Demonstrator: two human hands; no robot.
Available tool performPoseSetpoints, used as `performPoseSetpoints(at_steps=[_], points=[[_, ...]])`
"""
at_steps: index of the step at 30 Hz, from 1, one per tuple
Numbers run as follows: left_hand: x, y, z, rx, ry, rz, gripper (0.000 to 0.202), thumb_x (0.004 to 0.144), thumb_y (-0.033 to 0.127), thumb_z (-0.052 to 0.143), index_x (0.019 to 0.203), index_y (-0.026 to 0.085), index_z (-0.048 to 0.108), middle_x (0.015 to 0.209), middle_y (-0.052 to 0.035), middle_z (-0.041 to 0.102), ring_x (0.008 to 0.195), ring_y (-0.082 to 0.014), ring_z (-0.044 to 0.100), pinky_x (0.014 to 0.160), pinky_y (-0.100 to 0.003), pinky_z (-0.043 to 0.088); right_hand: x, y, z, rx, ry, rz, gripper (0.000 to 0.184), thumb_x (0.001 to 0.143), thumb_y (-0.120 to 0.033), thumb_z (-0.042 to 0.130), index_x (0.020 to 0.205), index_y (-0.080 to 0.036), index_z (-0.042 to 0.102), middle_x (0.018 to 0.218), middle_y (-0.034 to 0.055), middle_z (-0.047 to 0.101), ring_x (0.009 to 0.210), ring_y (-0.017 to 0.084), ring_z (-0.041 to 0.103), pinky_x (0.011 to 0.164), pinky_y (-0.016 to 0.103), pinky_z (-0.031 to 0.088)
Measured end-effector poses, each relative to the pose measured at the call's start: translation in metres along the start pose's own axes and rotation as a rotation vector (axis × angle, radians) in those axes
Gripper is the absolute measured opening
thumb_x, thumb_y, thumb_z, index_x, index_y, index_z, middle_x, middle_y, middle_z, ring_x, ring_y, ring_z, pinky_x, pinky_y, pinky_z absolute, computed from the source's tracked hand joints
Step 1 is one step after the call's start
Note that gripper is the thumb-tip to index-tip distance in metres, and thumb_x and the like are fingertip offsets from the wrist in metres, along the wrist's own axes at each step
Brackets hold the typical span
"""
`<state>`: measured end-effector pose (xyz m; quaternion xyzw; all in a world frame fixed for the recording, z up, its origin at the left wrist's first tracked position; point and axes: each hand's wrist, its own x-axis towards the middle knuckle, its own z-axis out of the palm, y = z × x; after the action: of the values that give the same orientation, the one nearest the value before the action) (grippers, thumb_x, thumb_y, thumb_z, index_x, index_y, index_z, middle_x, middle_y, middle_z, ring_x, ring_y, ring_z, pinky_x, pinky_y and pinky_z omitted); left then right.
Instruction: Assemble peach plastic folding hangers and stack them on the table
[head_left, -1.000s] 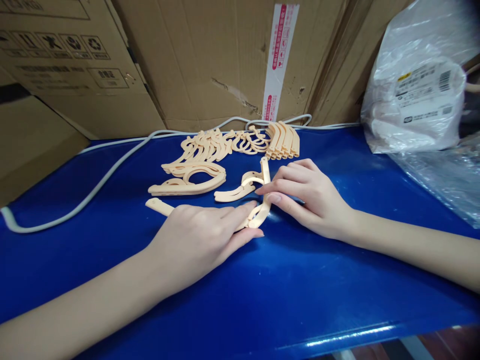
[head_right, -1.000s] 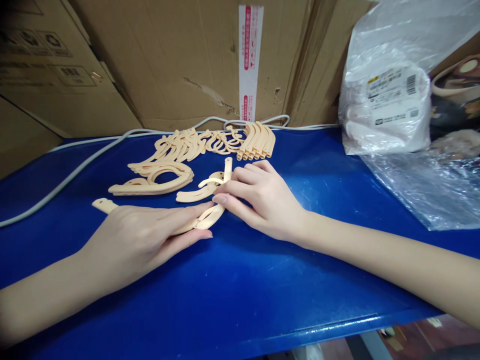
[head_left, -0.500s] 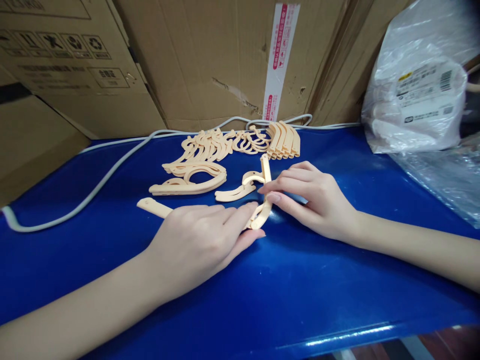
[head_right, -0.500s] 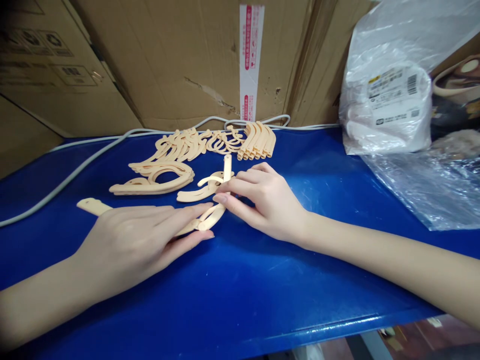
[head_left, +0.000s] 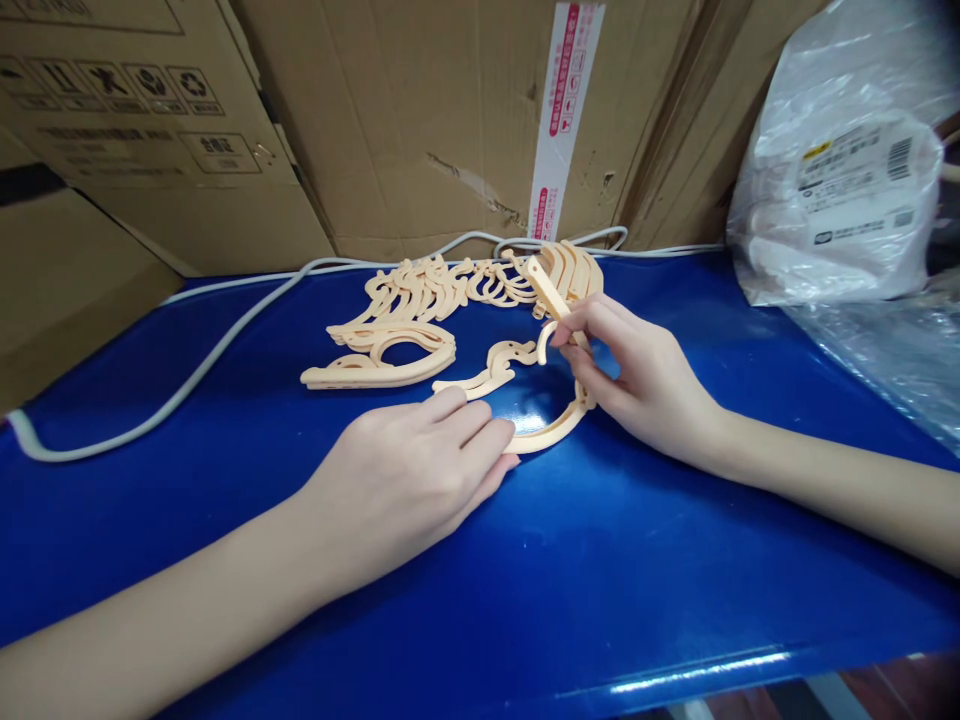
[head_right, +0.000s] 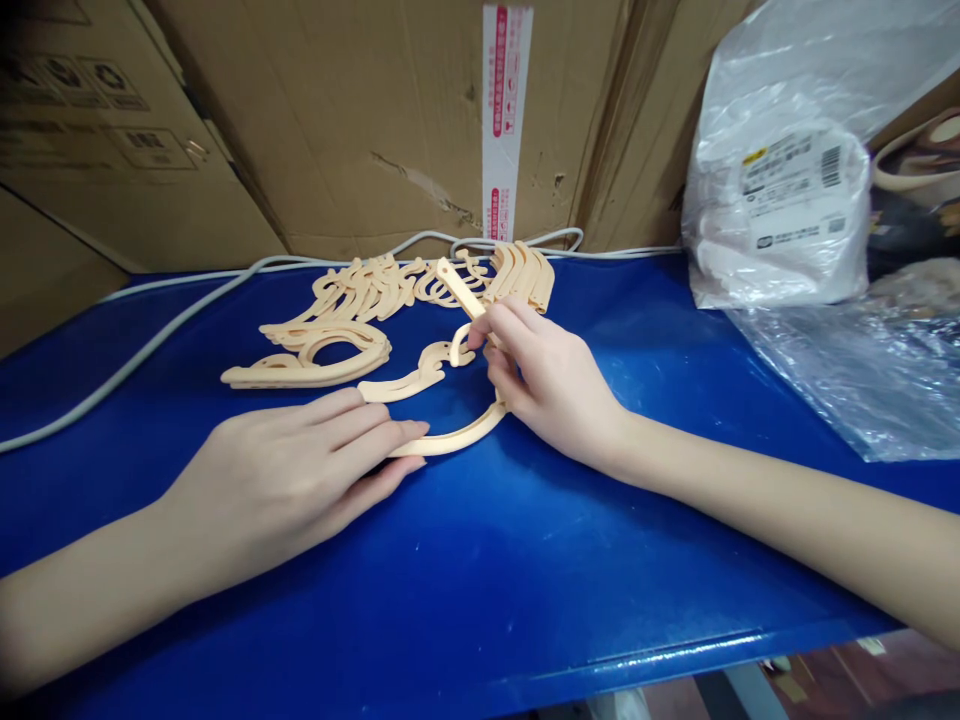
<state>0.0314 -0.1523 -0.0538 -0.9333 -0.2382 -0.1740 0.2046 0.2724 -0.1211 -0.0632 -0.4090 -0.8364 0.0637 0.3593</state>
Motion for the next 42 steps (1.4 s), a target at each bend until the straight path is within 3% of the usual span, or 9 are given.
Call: performPoseSetpoints(at_steps=[5, 12, 16, 19, 27, 33, 38, 42], points=[[0.001, -0.002, 0.001, 0.011, 0.024, -0.009, 0.024, 0.099, 0.021, 0.050, 0.093, 0.014, 0.071, 0.086, -0.0062, 0.070, 0.086, -0.0250, 0.066, 0.069, -0.035, 0.052, 0.002, 0.013, 0.004, 0.060, -0.008, 0.057, 0.021, 0.083, -0.004, 0.046, 0.092, -0.022, 0.050, 0.091, 0.0027, 0.064, 0.080, 0.017, 0.060, 0.072, 0.030, 0.045], [0.006, -0.006, 0.006, -0.083, -0.017, -0.042, 0.029, 0.101, 0.020, 0.046, 0.111, 0.010, 0.071, 0.120, -0.0158, 0.069, 0.112, -0.0296, 0.064, 0.098, -0.047, 0.054, 0.002, 0.026, 0.007, 0.171, 0.030, 0.129, 0.019, 0.084, -0.008, 0.049, 0.096, -0.023, 0.050, 0.095, 0.0032, 0.066, 0.088, 0.020, 0.064, 0.077, 0.035, 0.050], [0.003, -0.005, 0.010, -0.138, -0.089, -0.071, 0.039, 0.103, 0.028, 0.041, 0.129, 0.009, 0.064, 0.138, -0.0199, 0.061, 0.130, -0.0330, 0.056, 0.104, -0.051, 0.051, 0.003, 0.035, 0.009, 0.276, 0.025, 0.152, 0.027, 0.083, -0.012, 0.053, 0.107, -0.022, 0.051, 0.113, 0.0076, 0.066, 0.106, 0.022, 0.065, 0.089, 0.040, 0.052], [0.001, -0.004, 0.011, -0.156, -0.116, -0.096, 0.044, 0.105, 0.033, 0.038, 0.134, 0.009, 0.060, 0.144, -0.0203, 0.057, 0.132, -0.0318, 0.055, 0.104, -0.049, 0.052, 0.004, 0.039, 0.009, 0.277, 0.031, 0.167, 0.028, 0.081, -0.012, 0.055, 0.107, -0.021, 0.053, 0.111, 0.0076, 0.067, 0.102, 0.021, 0.066, 0.088, 0.039, 0.052], [0.004, 0.001, 0.008, -0.080, -0.003, -0.081, 0.048, 0.106, 0.035, 0.036, 0.125, 0.001, 0.064, 0.120, -0.0185, 0.073, 0.107, -0.0294, 0.072, 0.086, -0.041, 0.061, 0.005, 0.041, 0.009, 0.232, 0.013, 0.193, 0.029, 0.074, -0.009, 0.052, 0.100, -0.018, 0.061, 0.102, 0.0071, 0.071, 0.094, 0.020, 0.066, 0.086, 0.038, 0.052], [0.005, 0.003, 0.000, 0.075, 0.006, -0.070, 0.040, 0.102, 0.028, 0.044, 0.121, 0.000, 0.066, 0.099, -0.0171, 0.077, 0.078, -0.0284, 0.075, 0.061, -0.037, 0.058, 0.005, 0.037, 0.007, 0.178, -0.019, 0.210, 0.022, 0.077, -0.011, 0.055, 0.096, -0.017, 0.066, 0.095, 0.0064, 0.071, 0.086, 0.020, 0.065, 0.078, 0.035, 0.050], [0.007, 0.000, 0.000, 0.162, -0.008, -0.040, 0.033, 0.098, 0.020, 0.047, 0.114, 0.001, 0.069, 0.097, -0.0164, 0.075, 0.086, -0.0308, 0.072, 0.070, -0.039, 0.057, 0.006, 0.032, 0.004, 0.129, -0.050, 0.179, 0.017, 0.082, -0.013, 0.058, 0.096, -0.016, 0.066, 0.094, 0.0064, 0.070, 0.085, 0.020, 0.064, 0.075, 0.033, 0.049], [0.006, -0.004, 0.004, 0.164, -0.048, -0.061, 0.033, 0.098, 0.021, 0.047, 0.113, 0.003, 0.070, 0.100, -0.0173, 0.073, 0.099, -0.0356, 0.068, 0.079, -0.045, 0.057, 0.004, 0.020, 0.001, 0.031, -0.022, 0.011, 0.015, 0.090, -0.021, 0.058, 0.100, -0.014, 0.067, 0.102, 0.0103, 0.065, 0.095, 0.021, 0.063, 0.082, 0.034, 0.048]])
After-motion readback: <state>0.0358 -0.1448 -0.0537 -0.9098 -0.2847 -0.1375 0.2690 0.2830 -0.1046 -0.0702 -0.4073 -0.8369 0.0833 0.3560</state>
